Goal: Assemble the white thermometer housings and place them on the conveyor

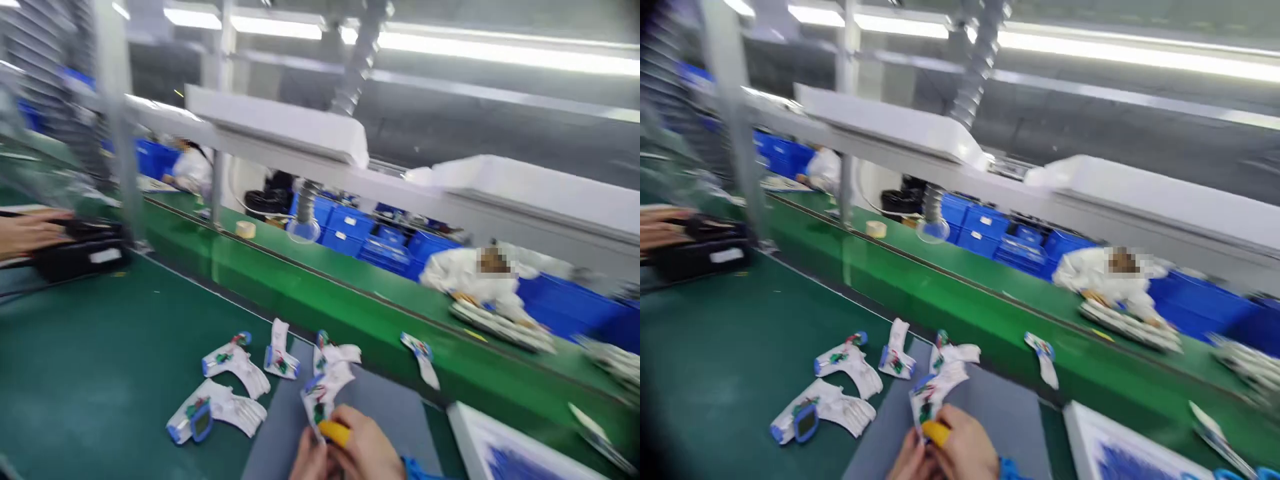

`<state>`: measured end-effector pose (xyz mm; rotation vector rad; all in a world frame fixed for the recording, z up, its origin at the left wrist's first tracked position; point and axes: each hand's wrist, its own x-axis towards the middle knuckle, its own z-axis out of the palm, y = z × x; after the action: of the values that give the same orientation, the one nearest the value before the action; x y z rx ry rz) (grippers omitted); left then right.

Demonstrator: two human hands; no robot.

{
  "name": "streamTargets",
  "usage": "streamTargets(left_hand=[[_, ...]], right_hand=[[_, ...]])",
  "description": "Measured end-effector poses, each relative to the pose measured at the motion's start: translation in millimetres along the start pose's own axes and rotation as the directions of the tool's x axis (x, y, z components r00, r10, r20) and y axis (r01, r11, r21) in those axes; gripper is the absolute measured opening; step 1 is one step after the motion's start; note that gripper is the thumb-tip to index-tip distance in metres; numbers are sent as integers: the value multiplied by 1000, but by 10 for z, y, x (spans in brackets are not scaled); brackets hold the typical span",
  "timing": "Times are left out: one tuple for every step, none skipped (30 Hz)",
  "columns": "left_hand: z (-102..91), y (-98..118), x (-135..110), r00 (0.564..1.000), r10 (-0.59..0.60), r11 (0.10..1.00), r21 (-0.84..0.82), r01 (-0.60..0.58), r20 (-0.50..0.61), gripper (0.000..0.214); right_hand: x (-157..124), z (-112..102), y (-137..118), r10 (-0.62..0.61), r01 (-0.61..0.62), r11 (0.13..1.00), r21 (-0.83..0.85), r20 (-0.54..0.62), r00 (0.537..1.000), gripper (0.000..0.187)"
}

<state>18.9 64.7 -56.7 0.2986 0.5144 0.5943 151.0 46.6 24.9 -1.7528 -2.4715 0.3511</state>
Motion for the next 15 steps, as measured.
streamTargets(left_hand=[[22, -133, -51, 999, 34, 999, -19, -34, -17, 56], [39, -223, -101, 995, 84, 996, -34, -86, -51, 61], [51, -275, -143, 992, 93, 995, -27, -96, -90, 62], [62, -296, -176, 989, 70, 997, -9, -72, -128, 60], [71, -294, -199, 985, 37, 999, 14, -35, -170, 58], [79, -279, -217, 979, -2, 999, 39, 10, -205, 57], [87, -259, -232, 974, -28, 997, 63, 43, -226, 55], [94, -240, -246, 970, -50, 994, 84, 72, -236, 55], [101, -226, -262, 970, -67, 990, 103, 94, -236, 55], [108, -217, -277, 970, -77, 987, 119, 106, -230, 56], [114, -213, -291, 971, -82, 985, 133, 114, -223, 57], [120, -213, -305, 972, -83, 982, 149, 118, -220, 58], [127, -215, -316, 973, -82, 979, 167, 120, -218, 58], [134, -216, -326, 973, -77, 975, 189, 119, -217, 57], [141, -216, -334, 973, -70, 970, 213, 118, -220, 55]], right_hand=[[-154, 11, -120, -36, 34, 999, 37, 57, 998, 22], [-293, 12, -178, -65, 57, 995, 83, 92, 994, 26], [-424, 2, -172, -76, 64, 991, 120, 98, 992, 30], [-553, -21, -106, -54, 43, 990, 136, 78, 996, 34], [-683, -59, 12, 6, -11, 992, 129, 40, 999, 35], [-815, -112, 173, 117, -115, 989, 97, -18, 993, 35], [-945, -179, 365, 253, -250, 967, 51, -78, 964, 33], [-1071, -259, 576, 415, -418, 908, 10, -150, 898, 30], [-1186, -346, 790, 601, -618, 786, -7, -225, 767, 28], [-1288, -437, 994, 689, -719, 695, -8, -278, 669, 29], [-1372, -525, 1175, 736, -774, 633, -6, -305, 604, 30], [-1438, -604, 1323, 771, -814, 581, -1, -318, 551, 28], [-1485, -671, 1434, 793, -838, 545, 4, -327, 514, 26], [-1514, -724, 1504, 806, -853, 523, 7, -332, 491, 25], [-1527, -762, 1537, 813, -861, 508, 11, -338, 475, 24]])
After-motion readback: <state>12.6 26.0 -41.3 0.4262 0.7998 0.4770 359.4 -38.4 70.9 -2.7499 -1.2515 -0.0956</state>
